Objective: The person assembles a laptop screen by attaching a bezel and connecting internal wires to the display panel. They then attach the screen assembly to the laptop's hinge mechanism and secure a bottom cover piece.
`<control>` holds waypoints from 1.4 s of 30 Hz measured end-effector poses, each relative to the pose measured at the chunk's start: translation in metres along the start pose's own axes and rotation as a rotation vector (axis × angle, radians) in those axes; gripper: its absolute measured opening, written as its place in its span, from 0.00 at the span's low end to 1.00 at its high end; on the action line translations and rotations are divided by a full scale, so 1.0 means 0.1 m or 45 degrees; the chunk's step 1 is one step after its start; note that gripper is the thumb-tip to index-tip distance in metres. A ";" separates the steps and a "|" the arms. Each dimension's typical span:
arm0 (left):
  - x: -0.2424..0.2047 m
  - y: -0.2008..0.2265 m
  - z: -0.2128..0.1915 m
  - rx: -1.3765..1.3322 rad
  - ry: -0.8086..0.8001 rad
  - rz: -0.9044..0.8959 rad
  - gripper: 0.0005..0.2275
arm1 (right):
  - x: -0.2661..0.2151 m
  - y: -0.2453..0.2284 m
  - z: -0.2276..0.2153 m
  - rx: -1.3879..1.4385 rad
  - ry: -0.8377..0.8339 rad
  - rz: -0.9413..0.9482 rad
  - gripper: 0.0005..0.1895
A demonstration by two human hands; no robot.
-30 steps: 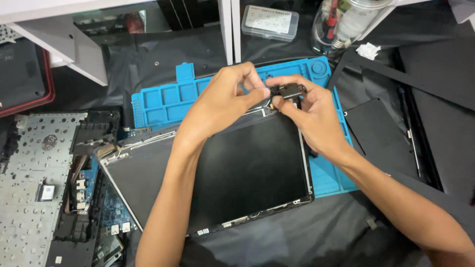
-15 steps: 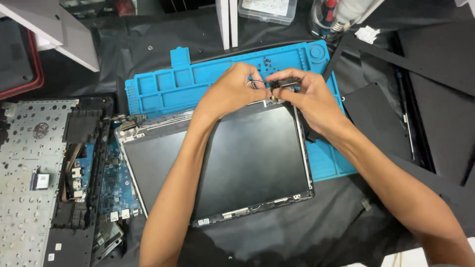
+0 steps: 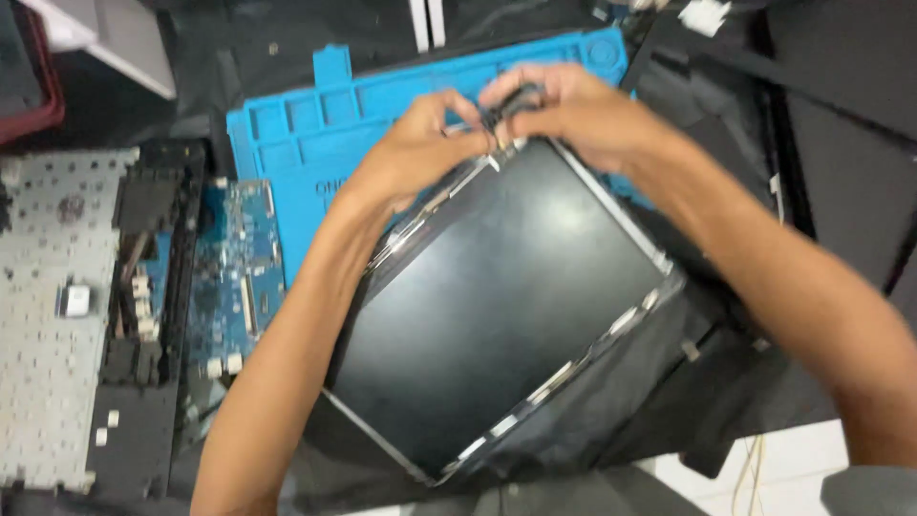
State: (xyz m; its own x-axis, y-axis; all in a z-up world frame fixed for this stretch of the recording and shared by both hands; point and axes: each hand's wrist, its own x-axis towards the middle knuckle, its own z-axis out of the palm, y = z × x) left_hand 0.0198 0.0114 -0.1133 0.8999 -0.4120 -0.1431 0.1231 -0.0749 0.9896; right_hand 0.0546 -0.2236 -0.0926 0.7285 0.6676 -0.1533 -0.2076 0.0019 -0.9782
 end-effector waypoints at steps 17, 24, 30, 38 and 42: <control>-1.06 -0.17 -0.23 -0.553 0.667 -0.043 0.10 | 0.47 -0.39 0.68 -1.031 -0.140 -0.213 0.21; -1.27 -0.37 -0.30 -0.712 0.822 0.001 0.09 | -1.03 -0.77 0.04 -1.717 0.167 -0.192 0.12; -1.41 -0.27 -0.28 -0.762 0.951 0.081 0.07 | -1.84 -0.51 0.29 -1.773 0.305 0.497 0.25; -1.40 -0.52 -0.17 -0.788 1.152 0.094 0.05 | -2.04 -0.34 0.40 -1.919 0.401 0.481 0.28; -1.44 -0.52 -0.05 -0.827 1.119 0.162 0.05 | -1.97 -0.40 0.45 -2.058 0.359 0.527 0.32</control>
State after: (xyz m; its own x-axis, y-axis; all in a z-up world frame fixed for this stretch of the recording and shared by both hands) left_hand -0.1139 0.0794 -0.1439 0.8739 0.4267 -0.2328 -0.0267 0.5204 0.8535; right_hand -0.1104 -0.3218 -0.0171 0.9227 0.2840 -0.2607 0.3009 -0.9533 0.0264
